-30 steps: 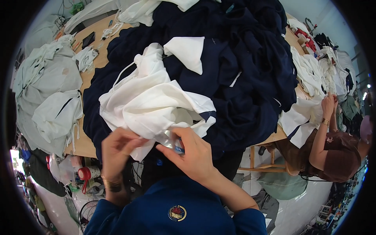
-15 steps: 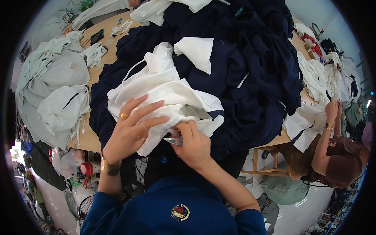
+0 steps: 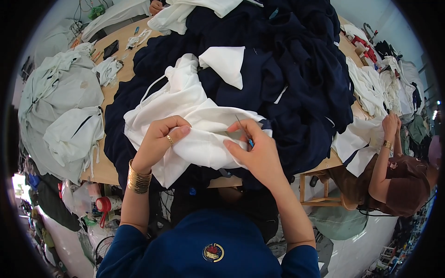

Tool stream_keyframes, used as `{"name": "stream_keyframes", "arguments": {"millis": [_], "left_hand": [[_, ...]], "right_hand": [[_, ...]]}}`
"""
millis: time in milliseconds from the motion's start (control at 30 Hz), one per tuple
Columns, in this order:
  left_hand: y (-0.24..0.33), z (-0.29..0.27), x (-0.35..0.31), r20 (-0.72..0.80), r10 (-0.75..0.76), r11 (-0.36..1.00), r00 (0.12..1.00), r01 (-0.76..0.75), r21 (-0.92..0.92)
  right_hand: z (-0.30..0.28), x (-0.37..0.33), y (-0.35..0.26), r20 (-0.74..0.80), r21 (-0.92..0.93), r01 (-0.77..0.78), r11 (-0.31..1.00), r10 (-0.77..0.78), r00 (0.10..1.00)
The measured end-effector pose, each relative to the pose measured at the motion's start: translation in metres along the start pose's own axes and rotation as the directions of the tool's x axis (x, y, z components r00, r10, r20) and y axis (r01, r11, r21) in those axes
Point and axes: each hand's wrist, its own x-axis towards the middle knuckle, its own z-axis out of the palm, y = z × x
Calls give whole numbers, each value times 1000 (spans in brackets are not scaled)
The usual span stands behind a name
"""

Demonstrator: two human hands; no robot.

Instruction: Trimming excess threads and inspecting the waistband of white shorts at a garment factory workbench.

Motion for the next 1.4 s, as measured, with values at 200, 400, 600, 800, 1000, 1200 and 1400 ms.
{"name": "stream_keyframes", "arguments": {"millis": [200, 400, 600, 800, 1000, 1200, 1400], "left_hand": [[-9, 5, 0, -100, 6, 998, 995, 1, 67], [-8, 6, -1, -36, -6, 997, 999, 3, -78], [7, 16, -5, -17, 57, 991, 998, -59, -119], [10, 15, -2, -27, 195, 977, 980, -192, 93], [18, 14, 2, 109, 245, 950, 963, -261, 169], [24, 8, 5, 158, 193, 967, 968, -216, 137], [16, -5, 2, 130, 20, 980, 991, 6, -197]], "right_hand": [[3, -1, 13, -253, -615, 276, 739, -516, 818], [27, -21, 5, -175, -374, 391, 841, -478, 861], [34, -12, 8, -161, -301, 382, 874, -441, 883], [19, -10, 1, -98, -278, 335, 900, -373, 923], [8, -8, -15, -61, -278, 407, 870, -438, 897], [5, 4, -26, 43, -373, 606, 703, -639, 768], [0, -9, -28, 127, -449, 513, 732, -516, 847]]}}
